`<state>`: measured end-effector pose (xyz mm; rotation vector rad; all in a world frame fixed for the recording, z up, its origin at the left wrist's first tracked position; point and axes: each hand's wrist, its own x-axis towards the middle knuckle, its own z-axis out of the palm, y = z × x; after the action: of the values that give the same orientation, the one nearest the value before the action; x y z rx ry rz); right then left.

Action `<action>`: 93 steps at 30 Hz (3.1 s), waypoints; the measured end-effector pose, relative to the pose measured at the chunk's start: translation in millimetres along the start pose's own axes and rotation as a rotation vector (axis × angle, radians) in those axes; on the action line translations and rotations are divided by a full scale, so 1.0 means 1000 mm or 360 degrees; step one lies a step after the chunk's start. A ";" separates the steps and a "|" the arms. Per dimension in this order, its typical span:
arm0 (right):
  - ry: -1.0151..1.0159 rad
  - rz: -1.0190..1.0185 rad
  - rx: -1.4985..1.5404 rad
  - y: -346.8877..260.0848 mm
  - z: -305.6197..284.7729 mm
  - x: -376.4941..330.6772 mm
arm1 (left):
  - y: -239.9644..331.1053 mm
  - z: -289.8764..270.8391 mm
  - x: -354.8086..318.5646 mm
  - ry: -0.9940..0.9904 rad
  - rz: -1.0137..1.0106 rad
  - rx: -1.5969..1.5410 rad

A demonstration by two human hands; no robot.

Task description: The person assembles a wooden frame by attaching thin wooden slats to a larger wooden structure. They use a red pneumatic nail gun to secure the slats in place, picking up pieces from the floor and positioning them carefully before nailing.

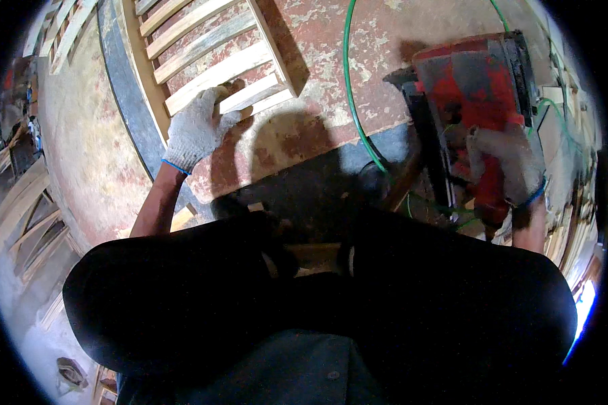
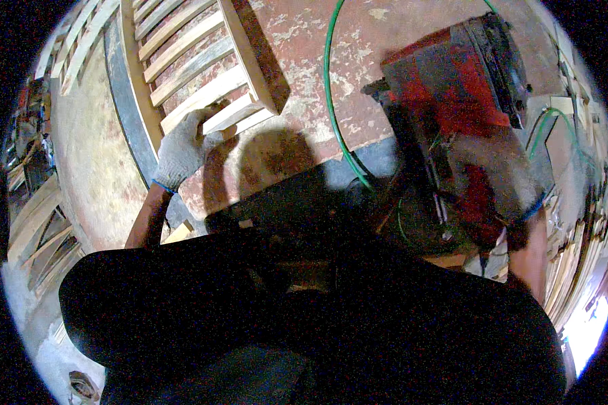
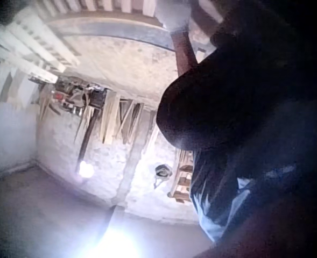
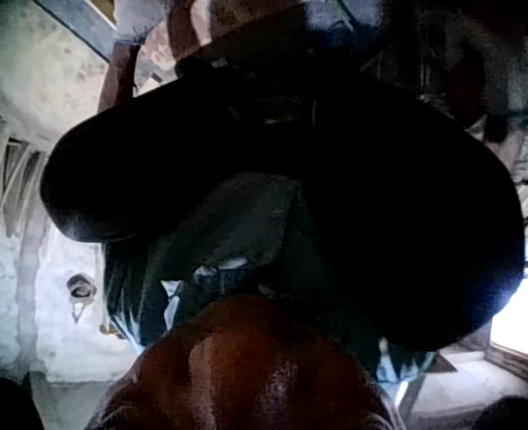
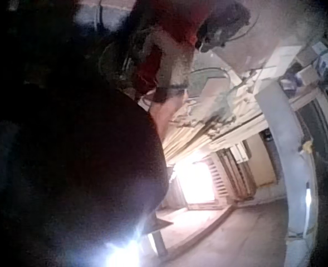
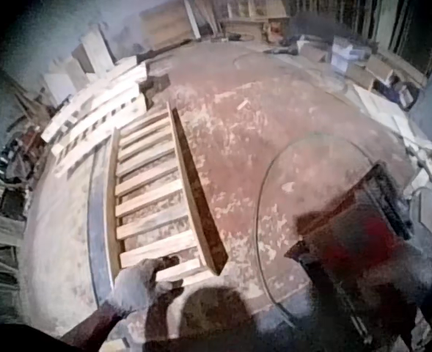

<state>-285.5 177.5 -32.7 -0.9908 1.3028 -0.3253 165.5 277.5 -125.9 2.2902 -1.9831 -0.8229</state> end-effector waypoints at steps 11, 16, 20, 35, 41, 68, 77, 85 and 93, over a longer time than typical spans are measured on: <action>-0.0261 0.0095 -0.0025 -0.008 0.006 0.031 | 0.006 0.014 0.011 0.0055 0.0041 0.0148; -0.0317 0.0127 -0.0073 -0.017 0.002 0.042 | 0.005 0.011 0.016 -0.0033 0.0052 0.0234; -0.0357 0.0151 -0.0096 -0.026 -0.001 0.057 | 0.004 0.007 0.015 -0.0019 0.0137 0.0111; -0.0137 0.0406 0.0028 -0.042 -0.017 0.139 | 0.062 0.017 0.048 -0.0037 0.0219 -0.0080; 0.0021 0.0339 -0.0120 -0.018 -0.034 0.160 | 0.059 0.028 0.052 0.0052 0.0258 -0.0033; -0.0270 0.0376 0.0461 -0.014 -0.036 0.073 | -0.008 0.002 0.017 -0.0135 0.0050 -0.0087; -0.1023 0.0454 0.1116 0.048 0.001 0.095 | -0.014 0.014 0.016 -0.0114 0.0040 0.0081; -0.1268 0.0578 0.1296 0.076 0.031 0.106 | -0.005 -0.003 0.023 -0.0279 0.0105 -0.0160; -0.1118 0.0541 0.1335 0.089 0.034 0.104 | 0.041 -0.001 0.070 -0.0636 0.0273 -0.0160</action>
<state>-252.5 170.1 -169.3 -0.1180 0.5613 -0.1967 132.3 204.5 -137.4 1.9864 -2.1821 -1.4150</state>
